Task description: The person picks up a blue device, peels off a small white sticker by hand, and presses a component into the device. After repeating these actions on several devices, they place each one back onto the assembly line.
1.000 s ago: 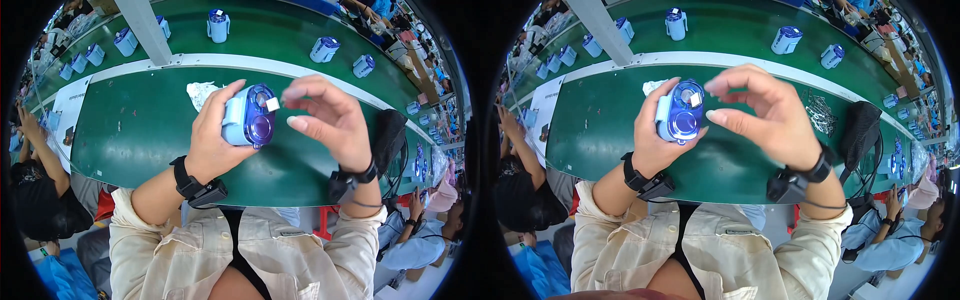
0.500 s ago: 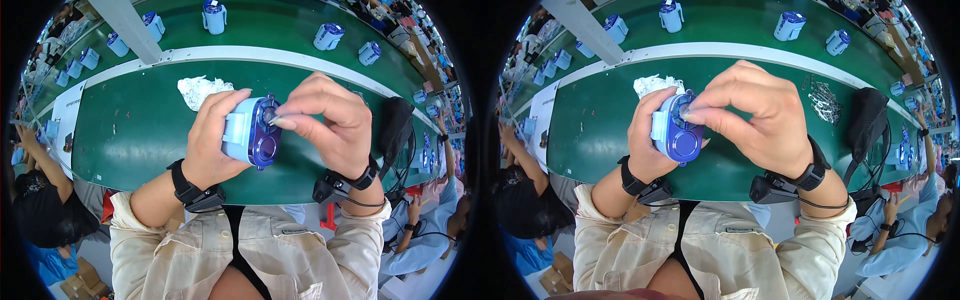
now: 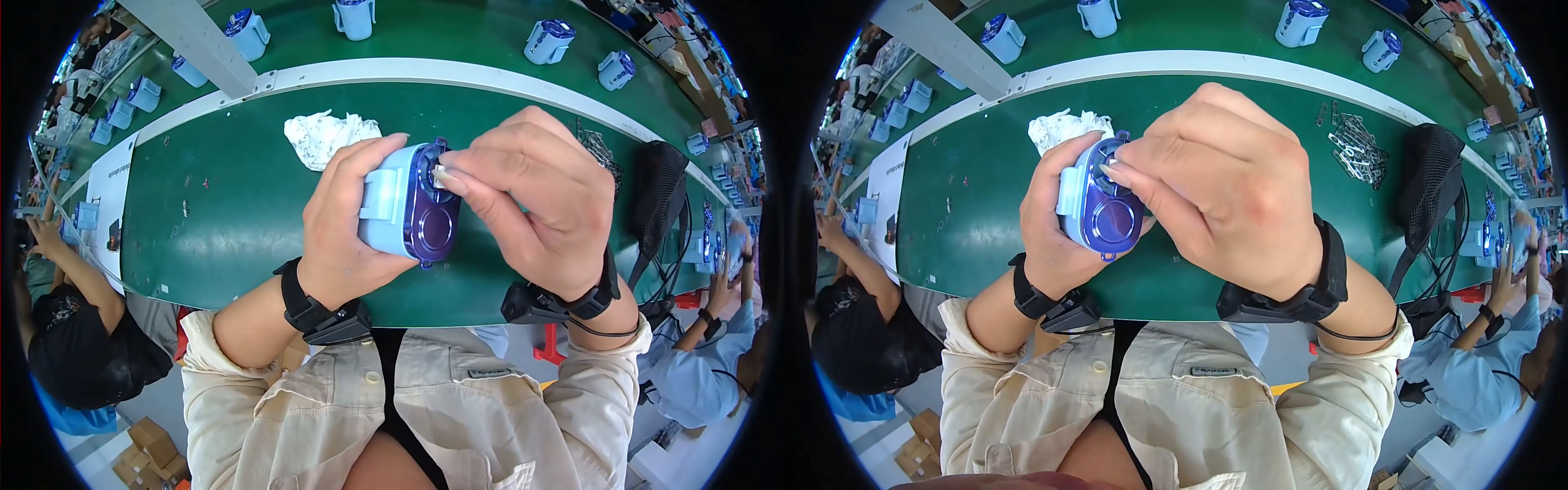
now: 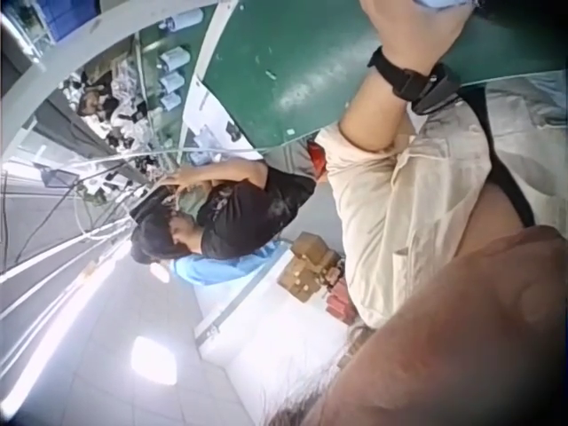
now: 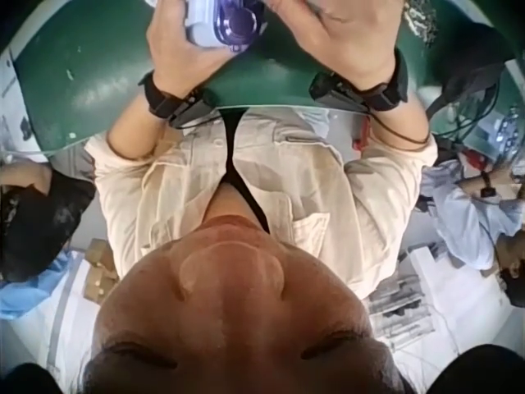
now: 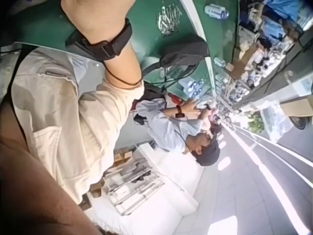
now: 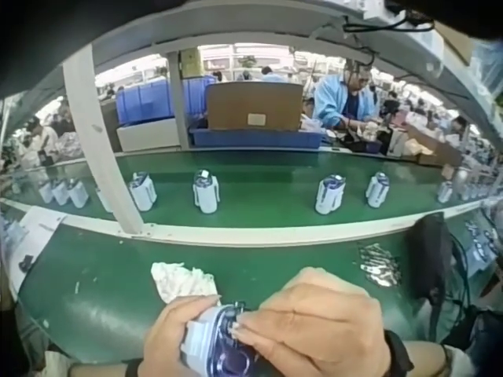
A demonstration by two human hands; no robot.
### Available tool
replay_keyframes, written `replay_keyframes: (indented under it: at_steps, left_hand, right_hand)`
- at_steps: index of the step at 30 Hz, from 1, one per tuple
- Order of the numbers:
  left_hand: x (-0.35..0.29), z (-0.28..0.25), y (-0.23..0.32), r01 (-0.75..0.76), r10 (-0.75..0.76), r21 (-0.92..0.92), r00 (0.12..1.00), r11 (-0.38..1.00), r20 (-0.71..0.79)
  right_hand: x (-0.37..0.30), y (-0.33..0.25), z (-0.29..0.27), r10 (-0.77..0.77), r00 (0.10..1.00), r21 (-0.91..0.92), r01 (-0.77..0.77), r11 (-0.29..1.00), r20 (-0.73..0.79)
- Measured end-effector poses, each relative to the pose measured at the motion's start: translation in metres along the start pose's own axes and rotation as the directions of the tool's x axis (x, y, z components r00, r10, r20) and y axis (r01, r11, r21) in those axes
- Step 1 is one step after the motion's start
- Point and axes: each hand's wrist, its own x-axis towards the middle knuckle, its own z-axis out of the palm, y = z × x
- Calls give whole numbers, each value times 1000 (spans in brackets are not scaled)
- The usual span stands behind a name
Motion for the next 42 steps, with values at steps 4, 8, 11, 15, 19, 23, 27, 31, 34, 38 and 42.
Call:
replay_keyframes:
  at_steps: [4, 8, 11, 15, 19, 23, 27, 31, 34, 38, 42]
  left_hand:
    - [2, 1, -1, 32, -32, 2, 999, 999, 35]
    - [8, 5, -10, 51, -50, -43, 998, 998, 39]
    - [6, -6, -12, 2, -2, -115, 1000, 993, 0]
    - [-7, -18, 4, 130, -124, -120, 991, 984, 58]
    - [0, 31, -4, -8, 19, -380, 999, 925, 27]
    - [-8, 23, -11, 35, -28, -383, 999, 923, 25]
    - [-2, 18, -21, 73, -49, -428, 997, 901, 66]
    - [0, 23, -25, 42, -30, -441, 999, 897, 36]
    - [-1, 24, -27, 7, -13, -413, 1000, 911, -11]
    - [-5, 24, -27, 7, -25, -357, 999, 934, -45]
    - [-3, 28, -32, 6, -16, -369, 1000, 930, -26]
  right_hand:
    - [-7, 3, 5, 7, 999, -50, -9, 999, -32]
    - [-11, 14, 14, 232, 973, 278, -221, 935, -4]
    - [-3, 16, 26, 417, 885, 748, -417, 516, 207]
    - [-4, 11, 32, 379, 846, 697, -528, 485, 376]
    - [-28, 6, -1, 453, 794, 676, -594, 436, 406]
    - [-28, 25, 18, 427, 774, 723, -613, 319, 467]
    - [-15, 31, 25, 399, 787, 764, -590, 261, 472]
    - [-15, 34, 26, 386, 792, 775, -583, 246, 473]
    - [-16, 32, 33, 379, 814, 784, -554, 279, 440]
    - [-22, 24, 44, 401, 843, 796, -501, 341, 359]
    - [-27, 25, 49, 465, 827, 802, -494, 336, 315]
